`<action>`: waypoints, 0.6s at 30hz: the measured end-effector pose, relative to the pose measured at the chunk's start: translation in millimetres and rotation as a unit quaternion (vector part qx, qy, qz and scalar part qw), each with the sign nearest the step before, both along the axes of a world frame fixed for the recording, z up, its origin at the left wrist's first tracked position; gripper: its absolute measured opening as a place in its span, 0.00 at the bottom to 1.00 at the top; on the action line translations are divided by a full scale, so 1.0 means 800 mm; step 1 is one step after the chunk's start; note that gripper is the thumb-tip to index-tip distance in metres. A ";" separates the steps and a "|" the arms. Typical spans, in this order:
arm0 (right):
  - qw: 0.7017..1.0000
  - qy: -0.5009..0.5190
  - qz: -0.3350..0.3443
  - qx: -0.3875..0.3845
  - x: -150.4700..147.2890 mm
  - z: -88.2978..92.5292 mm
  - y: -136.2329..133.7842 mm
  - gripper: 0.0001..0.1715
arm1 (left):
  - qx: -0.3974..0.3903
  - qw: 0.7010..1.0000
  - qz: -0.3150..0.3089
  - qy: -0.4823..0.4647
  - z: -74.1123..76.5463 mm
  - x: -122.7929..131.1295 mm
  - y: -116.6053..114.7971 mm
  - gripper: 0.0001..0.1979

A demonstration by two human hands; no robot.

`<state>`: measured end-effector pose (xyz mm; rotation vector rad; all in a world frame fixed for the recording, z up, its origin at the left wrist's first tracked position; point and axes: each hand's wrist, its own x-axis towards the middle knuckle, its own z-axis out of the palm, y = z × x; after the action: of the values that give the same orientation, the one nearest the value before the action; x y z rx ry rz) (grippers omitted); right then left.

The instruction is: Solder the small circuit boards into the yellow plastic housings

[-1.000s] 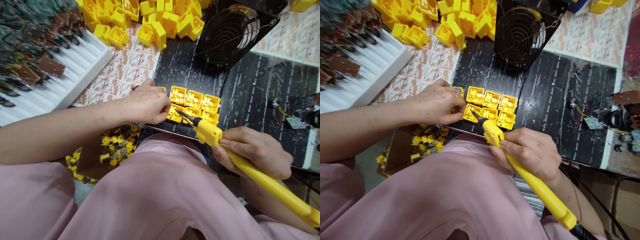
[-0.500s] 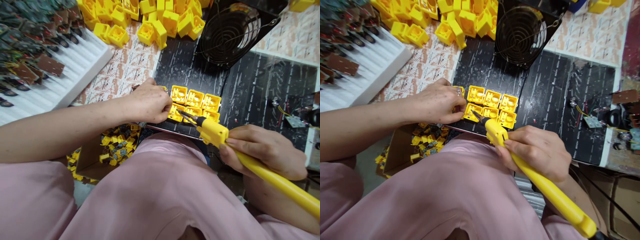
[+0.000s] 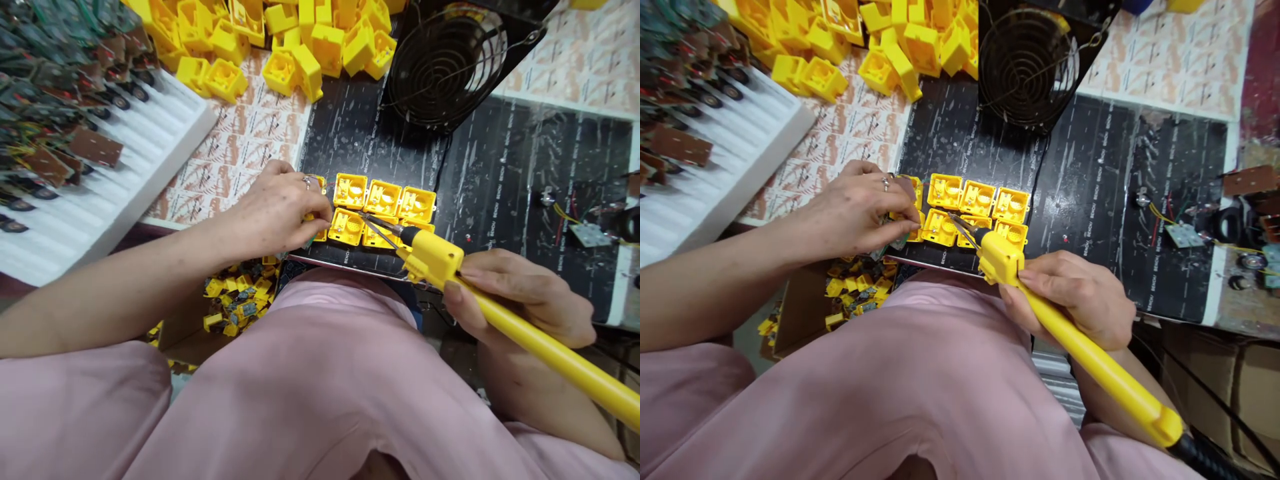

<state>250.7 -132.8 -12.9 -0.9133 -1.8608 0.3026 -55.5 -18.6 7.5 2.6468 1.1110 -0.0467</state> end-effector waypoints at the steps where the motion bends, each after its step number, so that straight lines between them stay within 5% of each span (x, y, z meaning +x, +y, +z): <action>1: 1.000 0.003 0.000 -0.003 -0.001 -0.002 -0.001 0.23 | 0.003 1.000 0.014 -0.012 -0.003 0.000 0.000 0.16; 7: 0.996 -0.075 -0.039 0.014 -0.013 -0.004 0.002 0.23 | 0.039 0.999 0.038 -0.003 -0.016 0.020 0.004 0.16; 18: 0.997 -0.066 -0.006 0.029 -0.028 -0.005 0.009 0.14 | 0.031 0.997 0.006 0.072 -0.001 0.032 0.009 0.17</action>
<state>228.0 -125.3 -17.1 -0.9220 -1.9740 0.1836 -29.6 -11.7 6.3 2.7283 1.1914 -0.2056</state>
